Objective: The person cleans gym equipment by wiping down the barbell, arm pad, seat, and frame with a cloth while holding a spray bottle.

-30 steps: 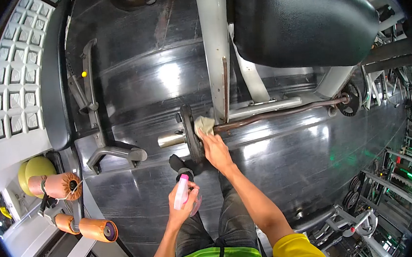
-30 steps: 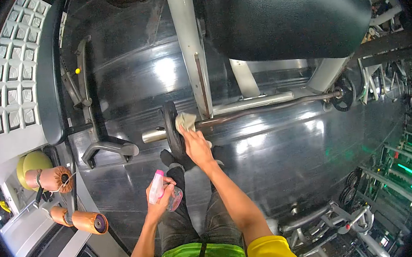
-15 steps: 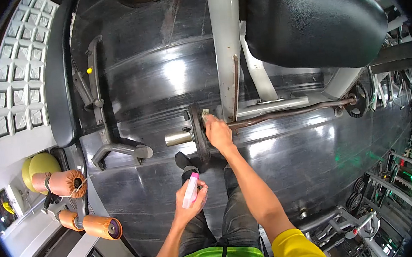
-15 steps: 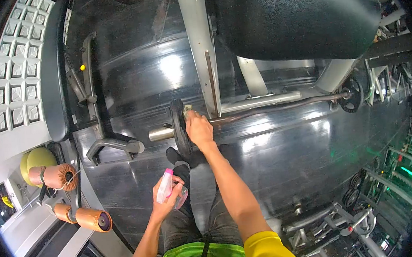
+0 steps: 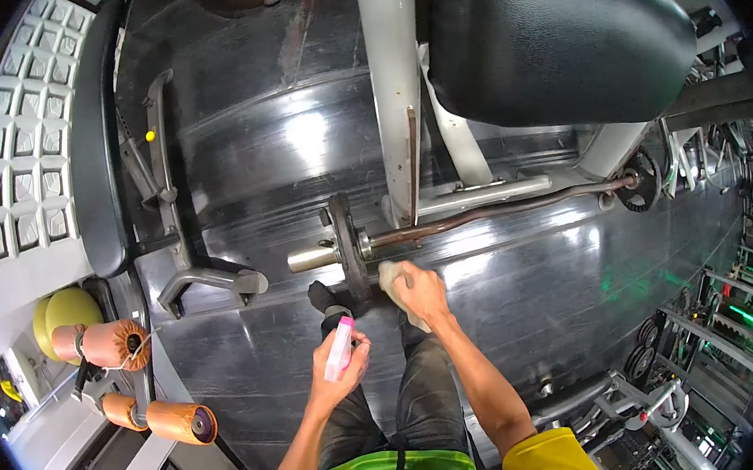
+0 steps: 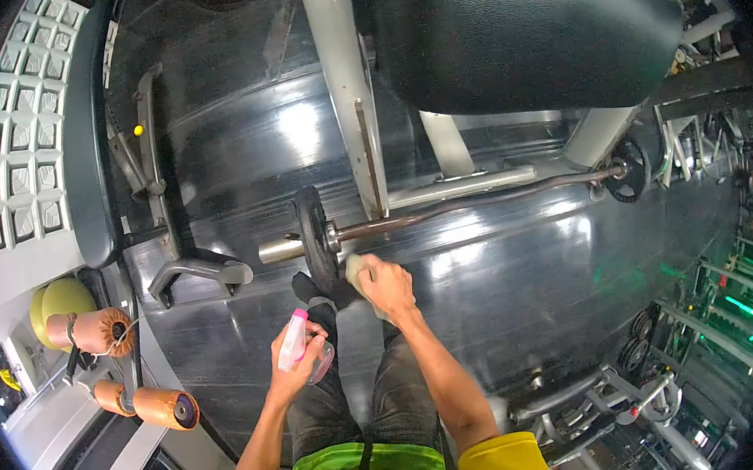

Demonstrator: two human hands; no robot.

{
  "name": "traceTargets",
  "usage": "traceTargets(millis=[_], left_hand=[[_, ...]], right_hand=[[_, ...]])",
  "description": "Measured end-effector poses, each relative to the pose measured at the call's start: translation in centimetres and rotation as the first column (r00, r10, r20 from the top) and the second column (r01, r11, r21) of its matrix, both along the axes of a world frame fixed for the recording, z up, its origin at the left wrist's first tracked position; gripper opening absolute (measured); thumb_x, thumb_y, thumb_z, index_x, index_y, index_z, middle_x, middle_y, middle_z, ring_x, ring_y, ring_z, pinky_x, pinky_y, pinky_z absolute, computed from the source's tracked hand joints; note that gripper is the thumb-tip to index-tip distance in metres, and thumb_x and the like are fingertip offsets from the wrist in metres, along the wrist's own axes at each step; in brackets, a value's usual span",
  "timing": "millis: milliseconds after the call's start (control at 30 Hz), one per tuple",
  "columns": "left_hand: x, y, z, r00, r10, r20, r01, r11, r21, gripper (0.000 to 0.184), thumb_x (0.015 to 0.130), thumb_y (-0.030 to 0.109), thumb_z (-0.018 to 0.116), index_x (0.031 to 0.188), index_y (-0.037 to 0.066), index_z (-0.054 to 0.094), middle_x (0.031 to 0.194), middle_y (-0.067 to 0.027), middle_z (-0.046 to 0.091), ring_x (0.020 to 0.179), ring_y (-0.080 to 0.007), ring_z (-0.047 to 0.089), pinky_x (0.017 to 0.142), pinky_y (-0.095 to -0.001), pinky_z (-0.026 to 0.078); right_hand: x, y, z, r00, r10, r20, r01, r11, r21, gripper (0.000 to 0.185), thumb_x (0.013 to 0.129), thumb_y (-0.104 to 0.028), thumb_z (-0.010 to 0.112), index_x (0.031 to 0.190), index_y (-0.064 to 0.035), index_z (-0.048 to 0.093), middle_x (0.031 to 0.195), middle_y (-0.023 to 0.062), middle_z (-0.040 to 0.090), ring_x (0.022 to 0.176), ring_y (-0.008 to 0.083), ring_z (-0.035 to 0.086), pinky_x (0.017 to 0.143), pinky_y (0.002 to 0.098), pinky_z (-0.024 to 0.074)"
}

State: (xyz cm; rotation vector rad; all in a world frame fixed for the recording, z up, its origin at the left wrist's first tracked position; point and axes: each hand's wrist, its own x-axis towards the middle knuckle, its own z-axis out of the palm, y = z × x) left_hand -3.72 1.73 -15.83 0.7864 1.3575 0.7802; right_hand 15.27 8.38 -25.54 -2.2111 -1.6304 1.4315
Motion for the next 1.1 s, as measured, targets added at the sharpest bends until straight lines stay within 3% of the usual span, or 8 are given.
traceTargets(millis=[167, 233, 500, 733, 867, 933, 967, 1100], left_hand=[[1.0, 0.2, 0.1, 0.999, -0.028, -0.017, 0.028, 0.999, -0.030, 0.012, 0.089, 0.007, 0.065, 0.097, 0.001, 0.058, 0.063, 0.0006, 0.057, 0.052, -0.0043, 0.051, 0.047, -0.0205, 0.040], [1.5, 0.1, 0.1, 0.999, -0.026, -0.024, 0.026, 0.999, -0.024, 0.012, 0.089, 0.007, 0.065, 0.097, 0.001, 0.058, 0.064, 0.0006, 0.057, 0.052, -0.0043, 0.051, 0.047, -0.0207, 0.040], [2.8, -0.7, 0.5, 0.999, -0.035, -0.013, 0.035, 0.999, -0.027, 0.013, 0.089, 0.007, 0.065, 0.098, 0.001, 0.058, 0.068, -0.0010, 0.059, 0.055, -0.0051, 0.053, 0.050, -0.0209, 0.042], [1.8, -1.5, -0.2, 0.999, -0.036, 0.003, 0.036, 0.999, -0.026, 0.014, 0.089, 0.006, 0.065, 0.099, 0.000, 0.058, 0.072, -0.0016, 0.061, 0.056, -0.0057, 0.055, 0.050, -0.0207, 0.043], [0.5, -1.6, 0.0, 0.995, -0.092, -0.036, 0.091, 0.995, -0.038, 0.014, 0.089, 0.006, 0.065, 0.100, 0.000, 0.059, 0.073, -0.0020, 0.062, 0.056, -0.0059, 0.056, 0.050, -0.0210, 0.043], [0.0, -1.4, -0.2, 0.994, -0.106, -0.028, 0.105, 0.994, -0.031, 0.014, 0.089, 0.006, 0.065, 0.100, 0.000, 0.059, 0.074, -0.0021, 0.062, 0.056, -0.0059, 0.056, 0.050, -0.0211, 0.043], [-0.2, -1.4, -0.2, 0.993, -0.107, -0.046, 0.106, 0.994, -0.020, 0.014, 0.088, 0.006, 0.065, 0.099, 0.001, 0.059, 0.073, -0.0019, 0.062, 0.056, -0.0056, 0.055, 0.050, -0.0211, 0.043], [-1.5, -1.6, -0.4, 0.991, -0.101, -0.082, 0.097, 0.994, -0.054, 0.013, 0.087, 0.005, 0.065, 0.098, 0.001, 0.060, 0.073, -0.0011, 0.062, 0.056, -0.0049, 0.055, 0.051, -0.0208, 0.042]], right_hand=[[-2.4, 4.3, -2.4, 0.991, -0.067, -0.119, 0.127, 0.779, 0.614, 0.026, 0.085, -0.014, 0.056, 0.110, -0.0096, 0.063, 0.098, 0.0160, 0.067, 0.091, 0.0325, 0.065, 0.077, 0.0444, 0.0524], [-4.1, 6.0, -5.8, 0.938, 0.193, 0.288, -0.298, 0.873, 0.386, 0.027, 0.084, -0.018, 0.058, 0.109, -0.0109, 0.066, 0.105, 0.0114, 0.068, 0.098, 0.0293, 0.065, 0.082, 0.0423, 0.0526], [-4.4, 13.4, -5.3, 0.879, 0.444, 0.174, -0.369, 0.864, -0.342, 0.034, 0.084, -0.029, 0.060, 0.111, -0.0111, 0.070, 0.116, 0.0096, 0.067, 0.112, 0.0254, 0.062, 0.087, 0.0371, 0.0510], [-2.3, 3.2, -4.5, 0.997, 0.042, 0.070, -0.070, 0.888, 0.455, 0.020, 0.092, -0.016, 0.051, 0.105, -0.0076, 0.064, 0.103, 0.0142, 0.067, 0.094, 0.0318, 0.063, 0.084, 0.0443, 0.0509], [-1.9, -2.9, -7.7, 0.994, -0.026, -0.110, 0.069, 0.907, 0.414, 0.022, 0.094, -0.015, 0.048, 0.111, -0.0091, 0.061, 0.101, 0.0121, 0.068, 0.097, 0.0296, 0.062, 0.086, 0.0402, 0.0499], [-2.0, -4.3, -14.4, 0.592, -0.581, -0.558, 0.612, 0.775, -0.158, 0.025, 0.098, -0.016, 0.042, 0.116, -0.0091, 0.058, 0.102, 0.0091, 0.067, 0.098, 0.0267, 0.062, 0.089, 0.0386, 0.0486], [-2.0, -2.7, -14.0, -0.052, -0.847, -0.529, 0.608, 0.393, -0.690, 0.031, 0.100, -0.021, 0.036, 0.117, -0.0074, 0.058, 0.104, 0.0074, 0.066, 0.097, 0.0249, 0.062, 0.089, 0.0381, 0.0477], [-3.2, 0.8, -17.5, -0.379, -0.830, -0.410, 0.404, 0.250, -0.880, 0.035, 0.095, -0.031, 0.035, 0.107, -0.0096, 0.059, 0.099, 0.0061, 0.064, 0.097, 0.0246, 0.061, 0.085, 0.0405, 0.0494]])
